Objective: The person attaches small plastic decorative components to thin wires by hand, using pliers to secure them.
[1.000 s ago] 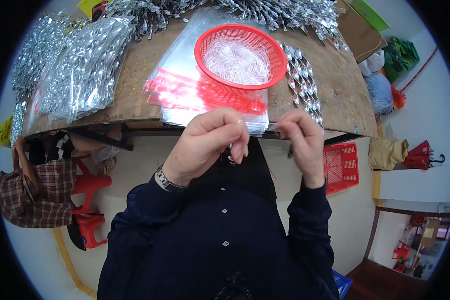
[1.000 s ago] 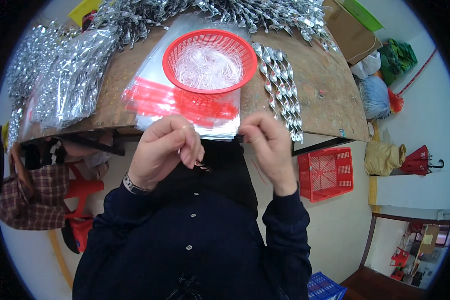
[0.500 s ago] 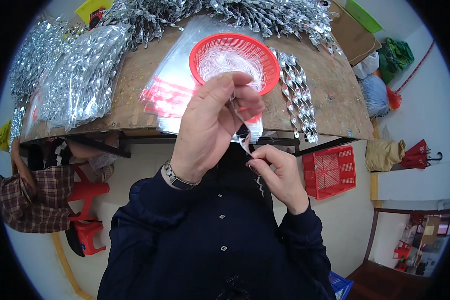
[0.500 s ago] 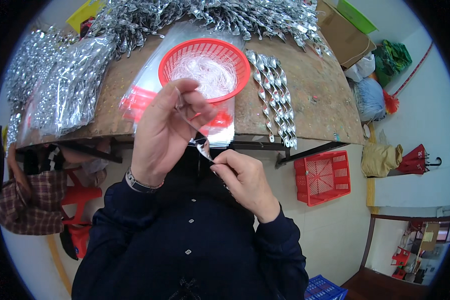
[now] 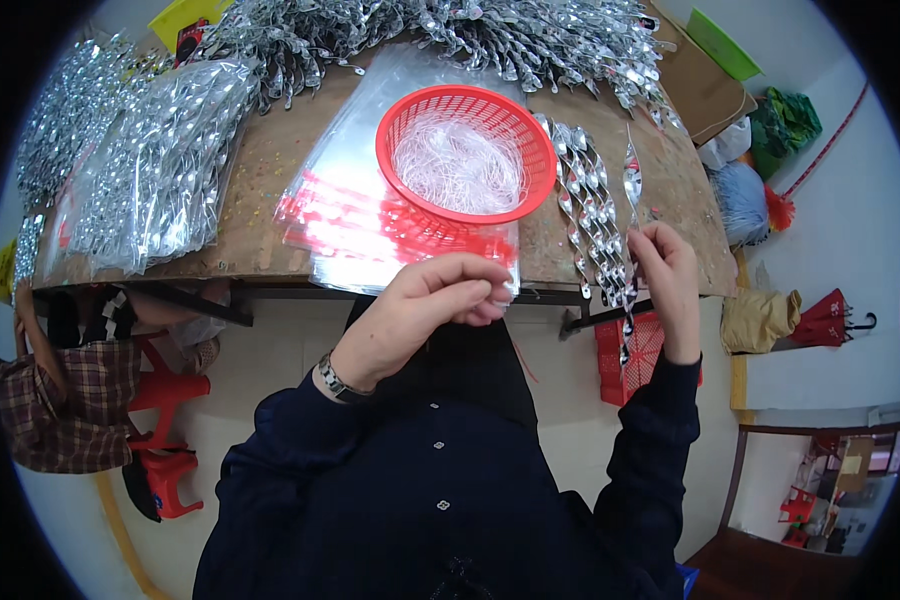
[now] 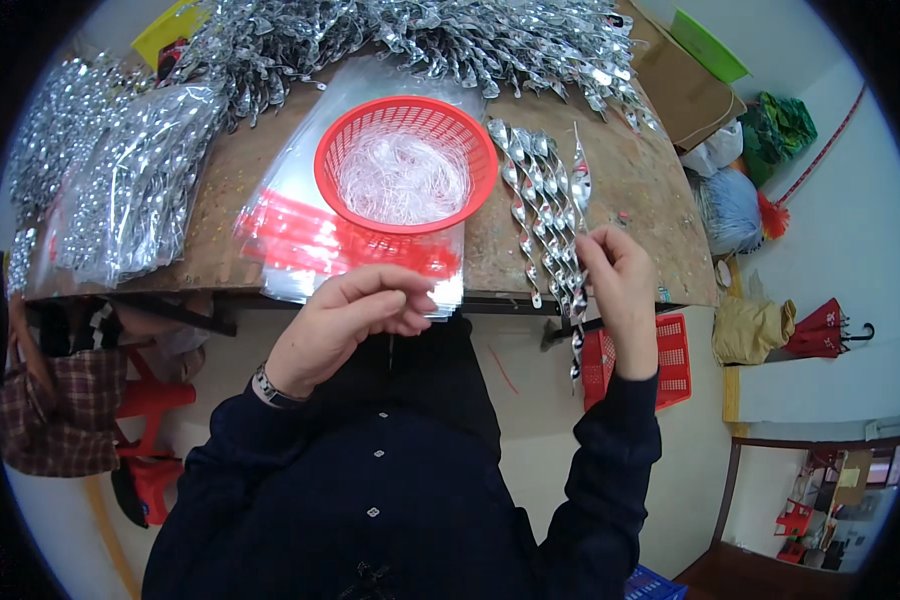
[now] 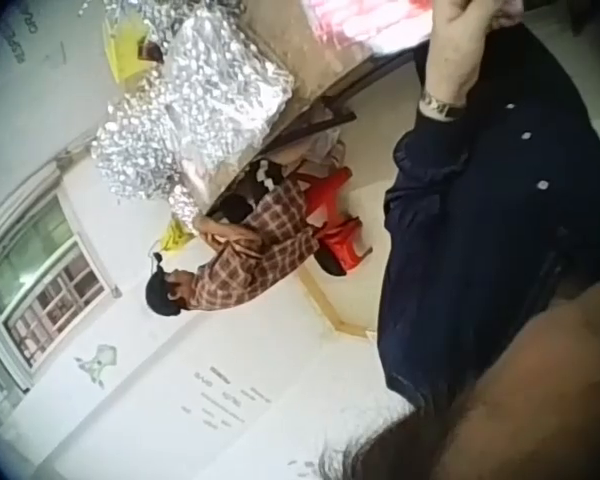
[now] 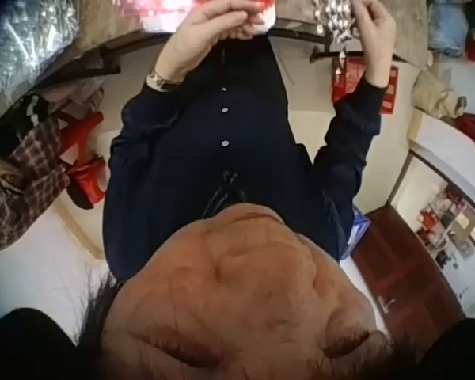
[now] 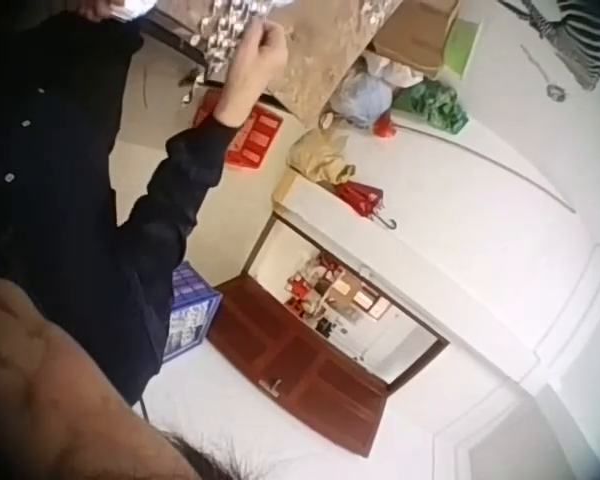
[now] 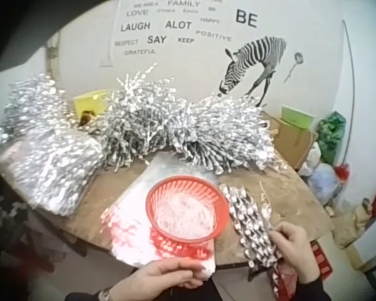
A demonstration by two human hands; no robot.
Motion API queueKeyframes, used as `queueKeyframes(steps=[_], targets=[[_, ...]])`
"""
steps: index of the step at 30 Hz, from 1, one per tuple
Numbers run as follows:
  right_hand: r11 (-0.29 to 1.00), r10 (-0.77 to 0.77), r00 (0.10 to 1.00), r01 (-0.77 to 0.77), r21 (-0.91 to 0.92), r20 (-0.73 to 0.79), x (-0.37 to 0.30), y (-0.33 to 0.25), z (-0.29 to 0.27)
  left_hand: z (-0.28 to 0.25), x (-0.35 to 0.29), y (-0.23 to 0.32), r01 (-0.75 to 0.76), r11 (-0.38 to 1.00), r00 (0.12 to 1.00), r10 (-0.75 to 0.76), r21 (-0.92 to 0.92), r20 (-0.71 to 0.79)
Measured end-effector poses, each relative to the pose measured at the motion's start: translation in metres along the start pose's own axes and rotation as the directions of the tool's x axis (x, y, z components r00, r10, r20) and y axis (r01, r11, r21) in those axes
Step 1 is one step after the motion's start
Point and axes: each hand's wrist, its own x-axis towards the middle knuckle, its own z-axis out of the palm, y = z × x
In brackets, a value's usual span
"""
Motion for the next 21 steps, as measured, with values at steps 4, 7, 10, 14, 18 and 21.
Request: queueKeyframes(steps=[4, 7, 10, 14, 18, 21], targets=[[0.971, -0.028, 0.999, 0.019, -0.238, -0.038, 0.041, 0.027, -0.002, -0.004, -0.007, -0.001, 0.087, 0.996, 0.996, -0.086, 0.033, -0.029], [0.92, -0.068, 0.996, 0.041, -0.39, -0.056, 0.061, 0.029, 0.008, -0.012, -0.01, -0.001, 0.083, 0.996, 0.996, -0.082, 0.042, -0.031], [0.862, -0.131, 0.991, 0.1, -0.497, -0.027, 0.078, 0.03, 0.014, -0.016, -0.012, 0.005, 0.082, 0.994, 0.996, -0.079, 0.067, -0.05], [0.827, -0.137, 0.99, 0.099, -0.554, -0.027, 0.091, 0.023, 0.027, -0.022, -0.013, 0.015, 0.06, 0.992, 0.994, -0.05, 0.111, -0.093], [0.786, -0.167, 0.986, 0.126, -0.606, -0.012, 0.1, 0.031, 0.036, -0.035, -0.014, 0.028, 0.002, 0.986, 0.988, 0.024, 0.168, -0.151], [0.762, -0.208, 0.978, 0.156, -0.628, -0.009, 0.1, 0.032, 0.041, -0.048, -0.01, 0.042, -0.062, 0.974, 0.973, 0.107, 0.22, -0.203]])
